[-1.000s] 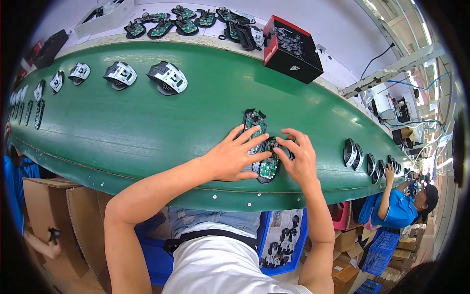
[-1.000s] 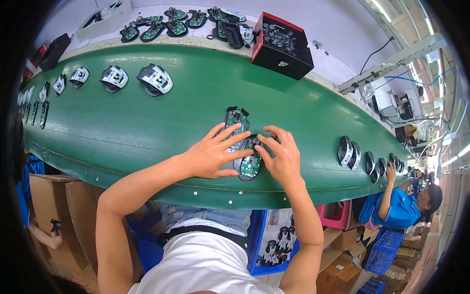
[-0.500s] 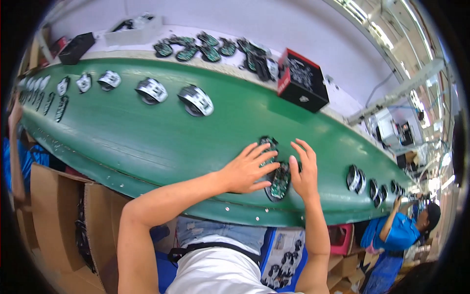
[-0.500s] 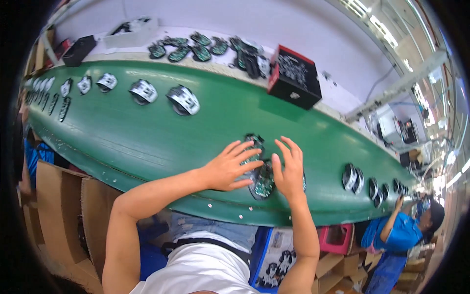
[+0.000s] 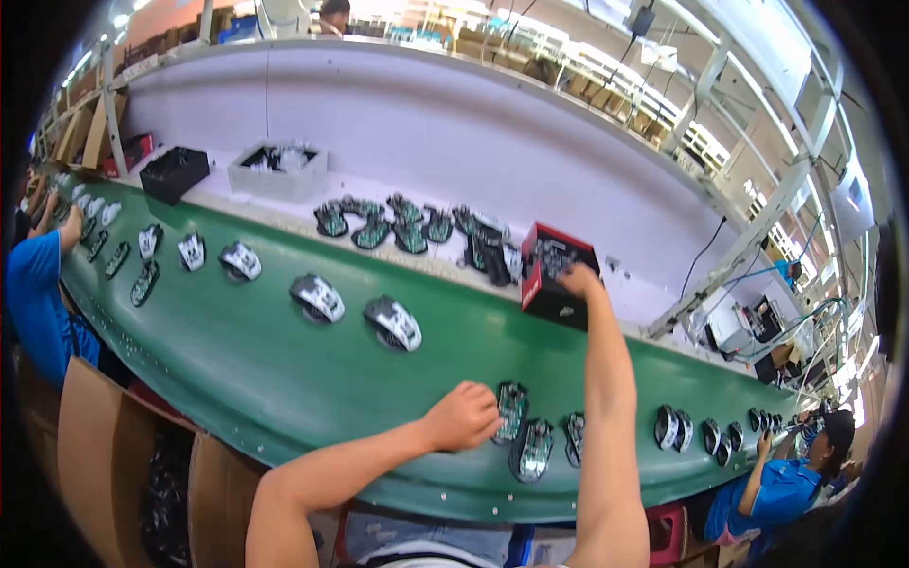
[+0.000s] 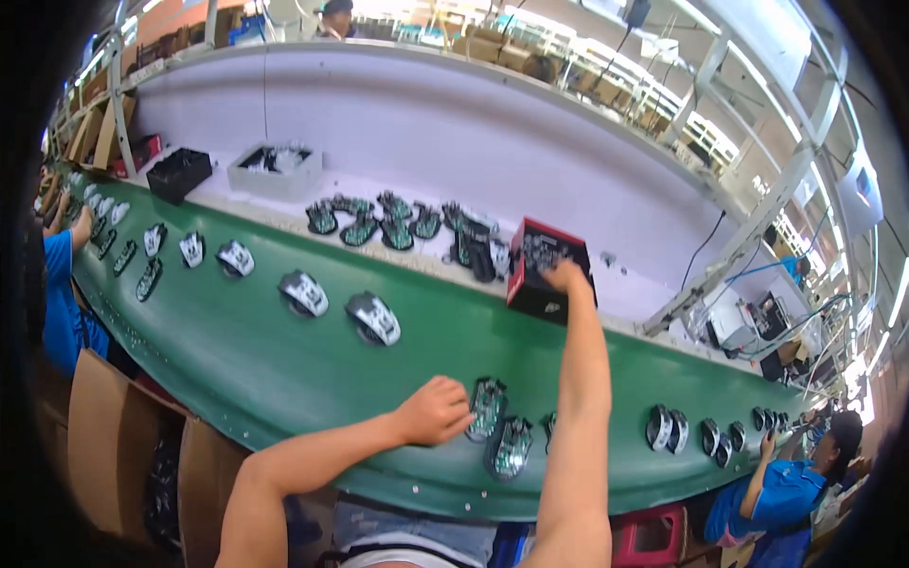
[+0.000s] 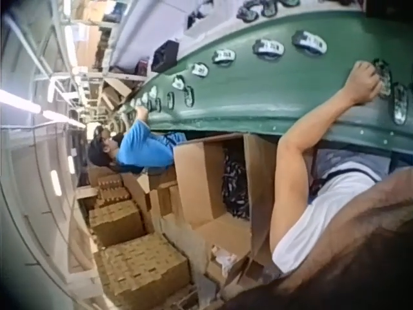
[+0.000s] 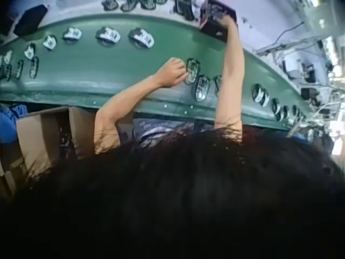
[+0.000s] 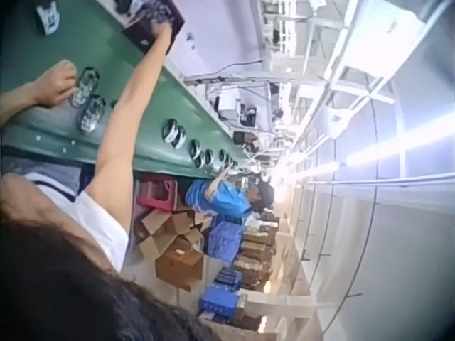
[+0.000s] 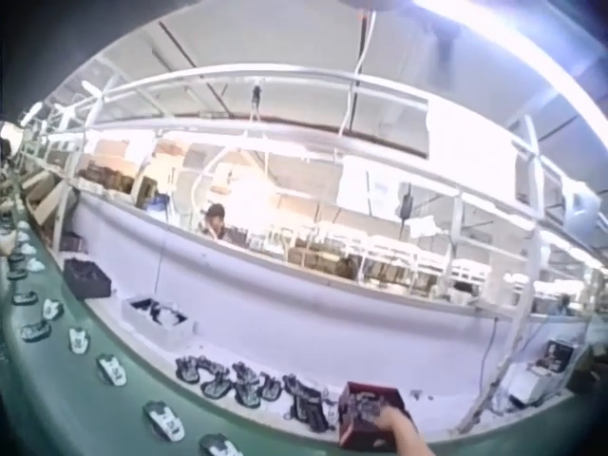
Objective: The person assembles computer mice on a conveyor belt by installing scroll wheel components into the mouse base assemblies and shifting mouse parts along the line by hand.
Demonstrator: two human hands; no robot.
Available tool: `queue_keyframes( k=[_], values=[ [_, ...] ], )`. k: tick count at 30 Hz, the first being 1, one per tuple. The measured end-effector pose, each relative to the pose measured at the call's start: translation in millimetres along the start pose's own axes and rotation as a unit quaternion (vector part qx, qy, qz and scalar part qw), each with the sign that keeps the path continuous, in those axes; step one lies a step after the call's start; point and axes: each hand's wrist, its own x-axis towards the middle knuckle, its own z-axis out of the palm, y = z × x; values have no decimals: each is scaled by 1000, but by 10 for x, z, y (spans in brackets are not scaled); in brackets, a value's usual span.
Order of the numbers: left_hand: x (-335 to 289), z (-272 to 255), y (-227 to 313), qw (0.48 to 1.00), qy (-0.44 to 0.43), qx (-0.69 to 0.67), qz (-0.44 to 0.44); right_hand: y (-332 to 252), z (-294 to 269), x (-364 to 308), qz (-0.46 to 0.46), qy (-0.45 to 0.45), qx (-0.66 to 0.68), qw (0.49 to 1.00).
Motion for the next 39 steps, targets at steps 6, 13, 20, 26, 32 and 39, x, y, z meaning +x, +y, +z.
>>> queue_keyframes(
  k=[6,13,20,26,32,39],
  values=[
    [1,51,-69,1000,28,-14,0,-126,313,305,111,-87,31,990],
    [-17,28,-101,999,24,-26,-21,-296,222,680,226,-44,78,970],
    [-65,-26,-104,998,-2,-27,-64,-489,483,832,121,-129,41,983],
    [-16,5,-56,998,8,-42,-51,-313,495,716,39,-19,33,999],
    [21,-25,-25,998,9,-47,-42,-142,-17,394,91,-67,565,817],
    [-50,-20,-121,975,91,-145,-143,-870,-809,-901,-4,-113,659,743]
  ],
)
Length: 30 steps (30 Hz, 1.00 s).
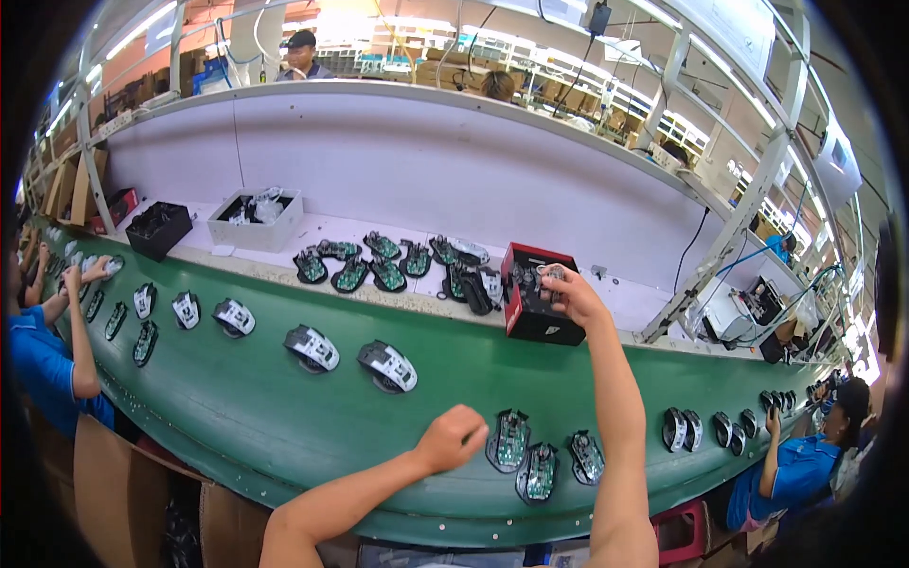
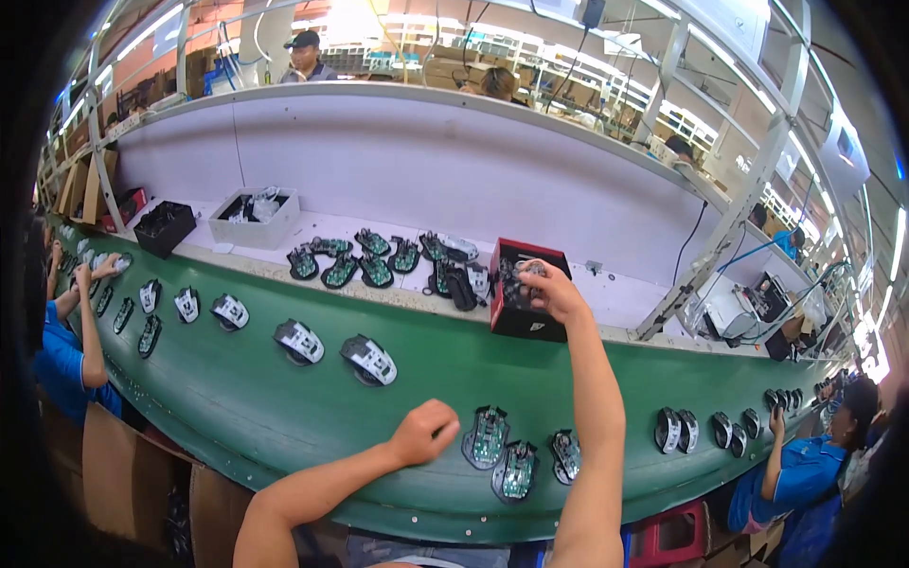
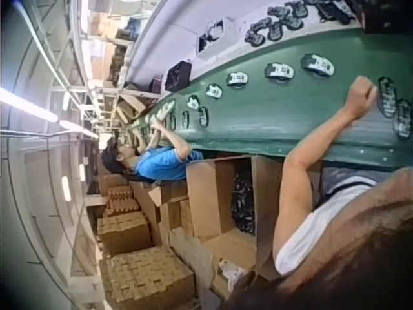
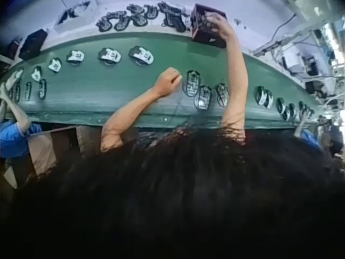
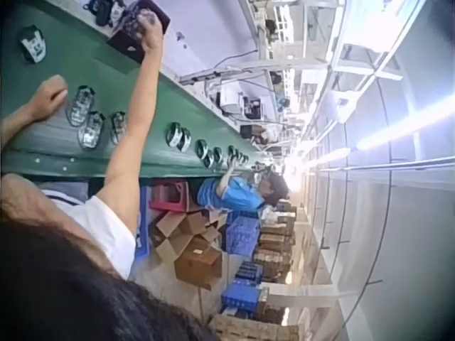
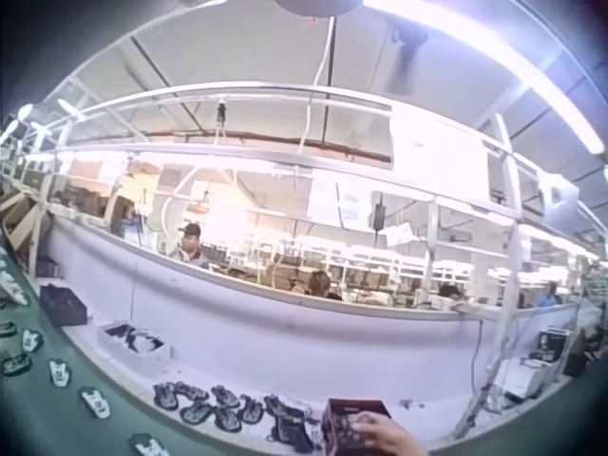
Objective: The person assembles computer mice on a conveyor belt by installing scroll wheel components into the mouse base assemblies and shifting mouse parts along the line by hand.
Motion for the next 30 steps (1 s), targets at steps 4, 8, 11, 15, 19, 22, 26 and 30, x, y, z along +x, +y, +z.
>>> queue_keyframes(
  k=[4,8,11,15,19,22,26,30],
  values=[
    [4,-111,-12,877,61,-358,-315,101,662,-1086,-45,-159,-137,977],
    [149,-200,328,669,43,-573,-471,456,1250,-1787,-228,-194,-331,895],
    [0,-17,353,574,18,-668,-473,667,1503,-2045,-193,-178,-379,887],
    [-76,137,328,625,90,-633,-448,885,1569,-2138,-216,-121,-434,867],
    [-18,30,431,575,99,-632,-510,804,1567,-2233,-238,-92,-457,852],
    [-48,15,381,555,85,-658,-502,833,1520,-2227,-291,-67,-463,834],
    [-130,38,334,552,51,-660,-507,744,1549,-2271,-225,-30,-350,909],
    [-87,-4,356,574,46,-645,-502,818,1457,-2270,-218,-28,-270,937]
  ],
)
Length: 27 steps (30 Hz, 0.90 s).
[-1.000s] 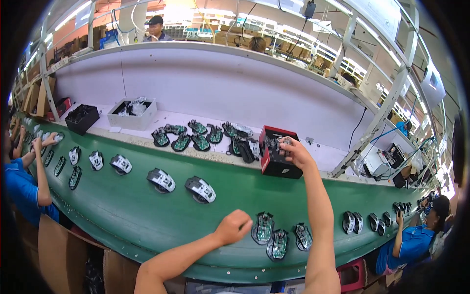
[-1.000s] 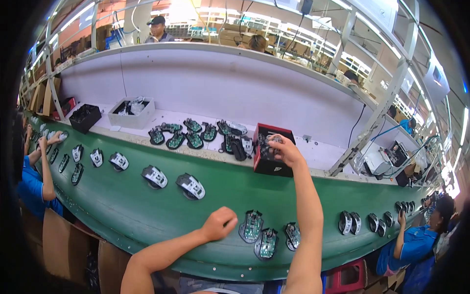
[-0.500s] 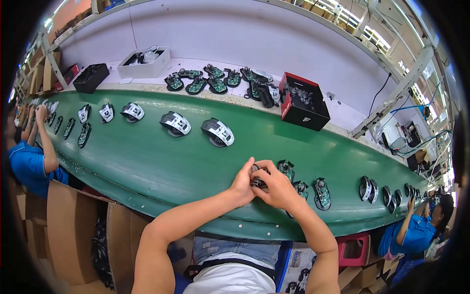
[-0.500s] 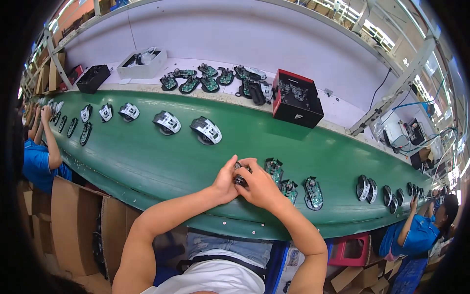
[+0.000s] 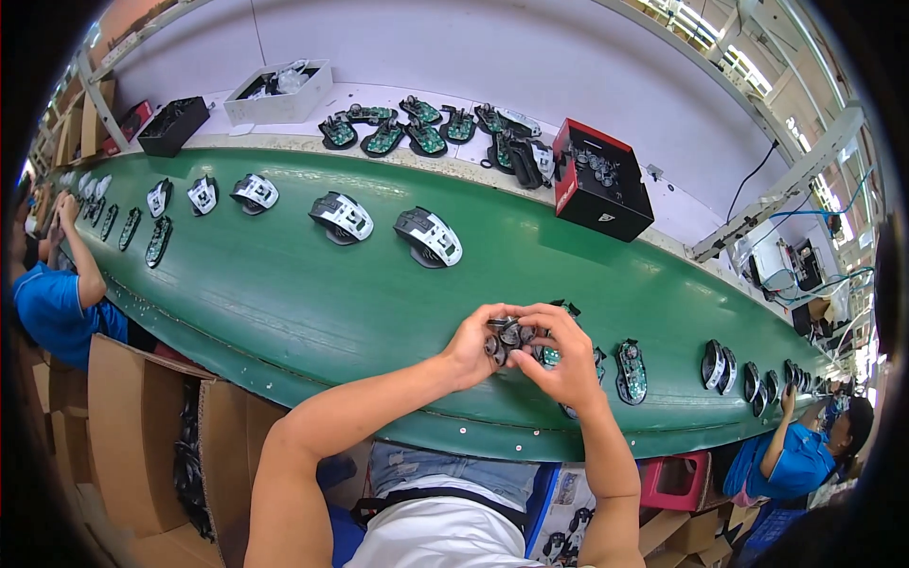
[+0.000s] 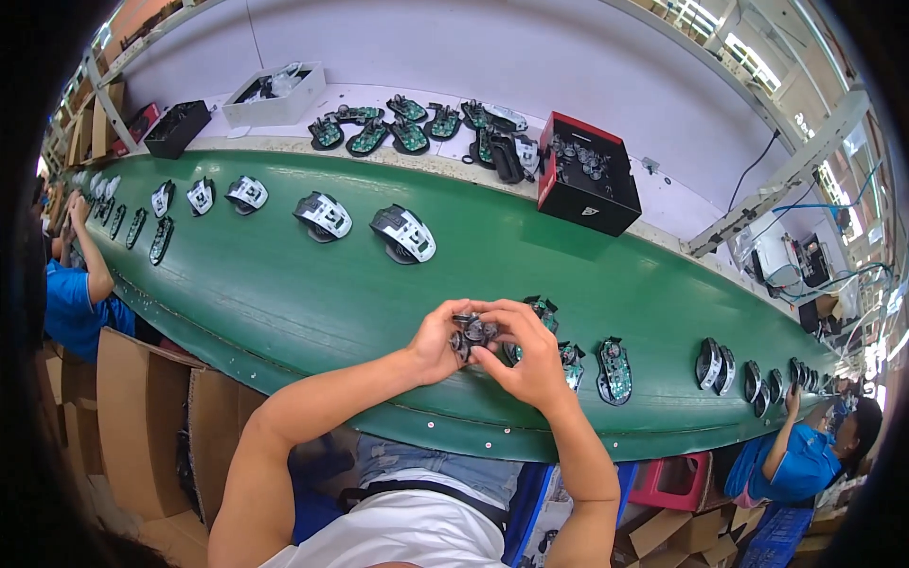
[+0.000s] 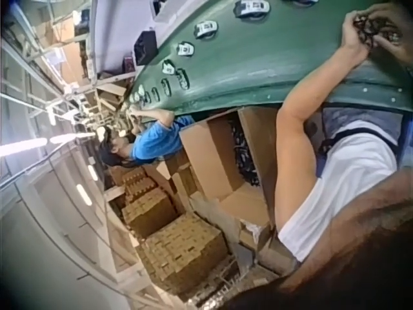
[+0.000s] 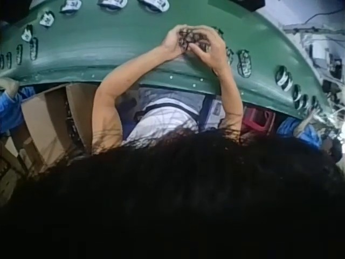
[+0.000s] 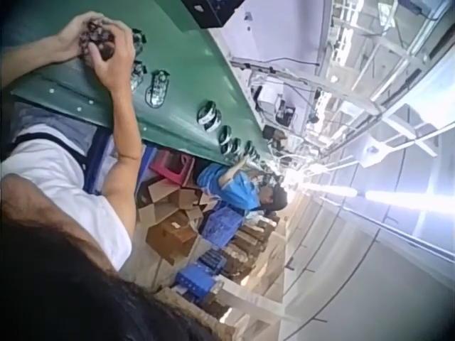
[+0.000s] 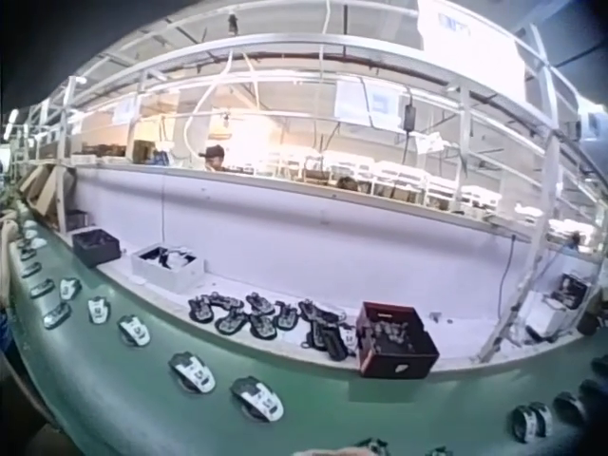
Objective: The person assembles computer mice on a conveyor belt by installing scroll wheel components into the mouse base assemblies and shifting mouse parts along the line by hand.
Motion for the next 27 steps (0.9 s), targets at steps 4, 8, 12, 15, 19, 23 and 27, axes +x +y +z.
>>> queue_keyframes(
  k=[4,8,12,15,19,23,27],
  values=[
    [17,-40,21,998,-7,42,47,104,1,-33,-65,30,-100,992],
    [-19,-91,34,995,0,77,57,68,22,-46,-49,28,-116,992],
    [-37,-18,41,995,5,85,50,41,-23,-79,-15,-15,-75,997],
    [-30,-53,43,995,-5,87,49,34,-20,-67,-5,0,-46,999],
    [-36,-50,42,994,-2,95,51,85,-60,-78,3,-25,-60,998],
    [-27,-54,55,994,-5,96,45,96,-91,-98,13,-9,-4,1000],
    [-27,-69,69,995,-29,77,50,70,-136,-40,23,-35,30,999]
  ],
)
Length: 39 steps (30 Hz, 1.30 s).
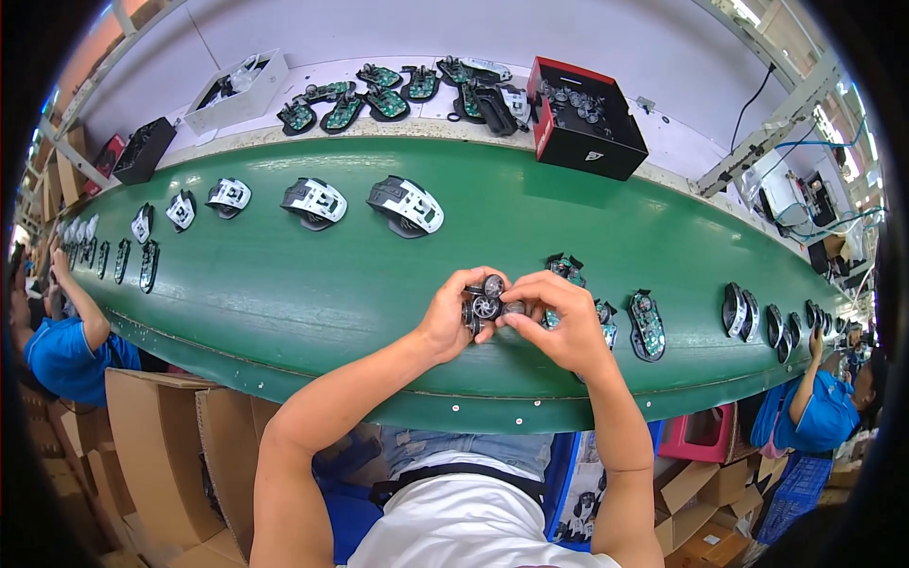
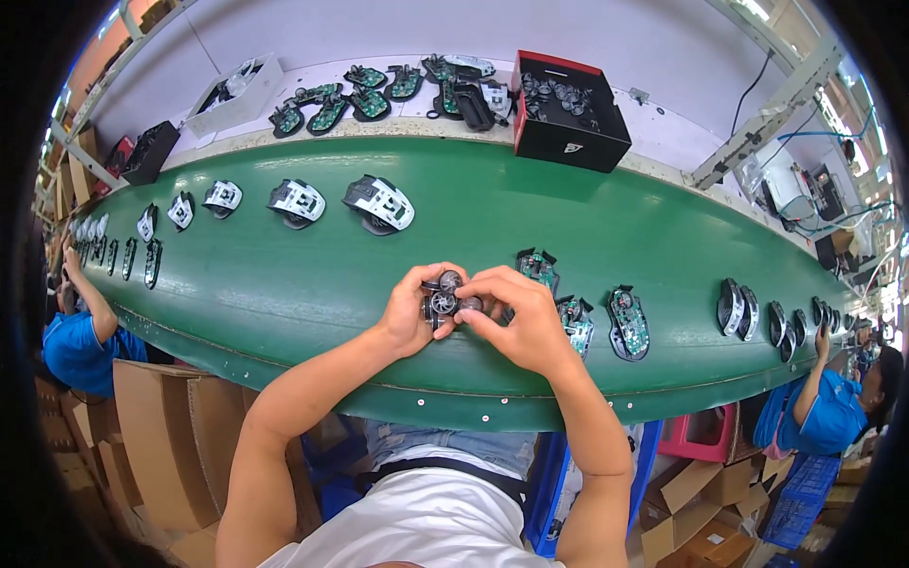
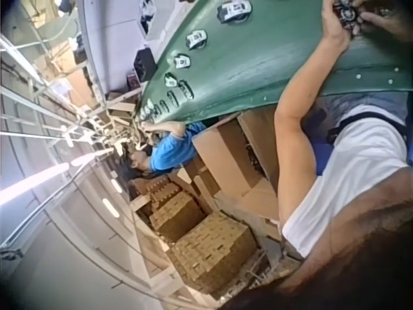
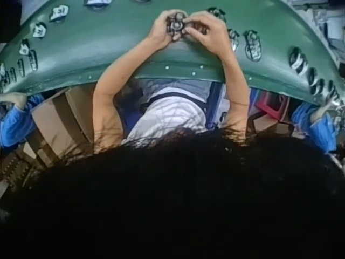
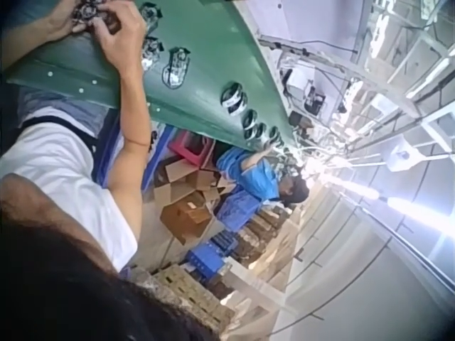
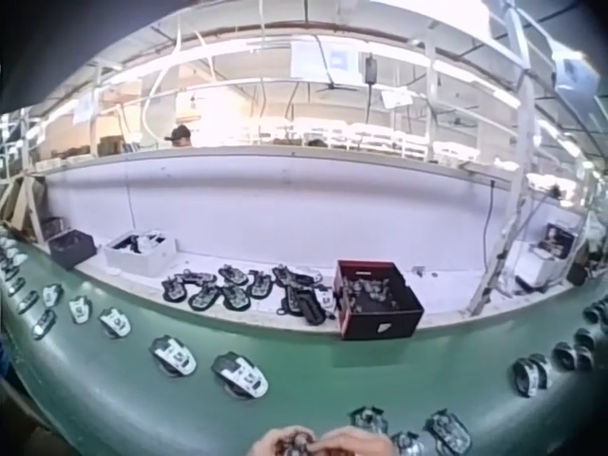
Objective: The person assembles computer mice on a conveyor belt by installing scroll wheel components into the mouse base assemblies and shifting mouse parts along the line by hand.
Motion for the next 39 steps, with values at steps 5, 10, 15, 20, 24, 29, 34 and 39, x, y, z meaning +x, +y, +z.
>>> queue_keyframes(
  k=[5,10,15,20,24,29,34,39],
  values=[
    [-14,11,76,999,-44,16,-7,70,-189,-17,143,113,290,939],
    [0,14,75,997,-66,34,-29,285,-630,-78,116,198,206,951],
    [-6,1,68,996,-54,50,-41,462,-600,-185,173,223,54,958],
    [-18,20,73,995,-54,72,-44,567,-463,-138,114,165,-113,973],
    [-10,32,58,996,-44,66,-47,612,-449,-158,83,150,-181,968],
    [-49,43,73,995,-53,70,-51,532,-517,-175,62,126,-215,966],
    [-47,82,73,996,-44,56,-59,563,-532,-242,50,109,-229,966],
    [-74,119,96,993,-72,81,-44,532,-531,-233,94,104,-321,937]
  ],
)
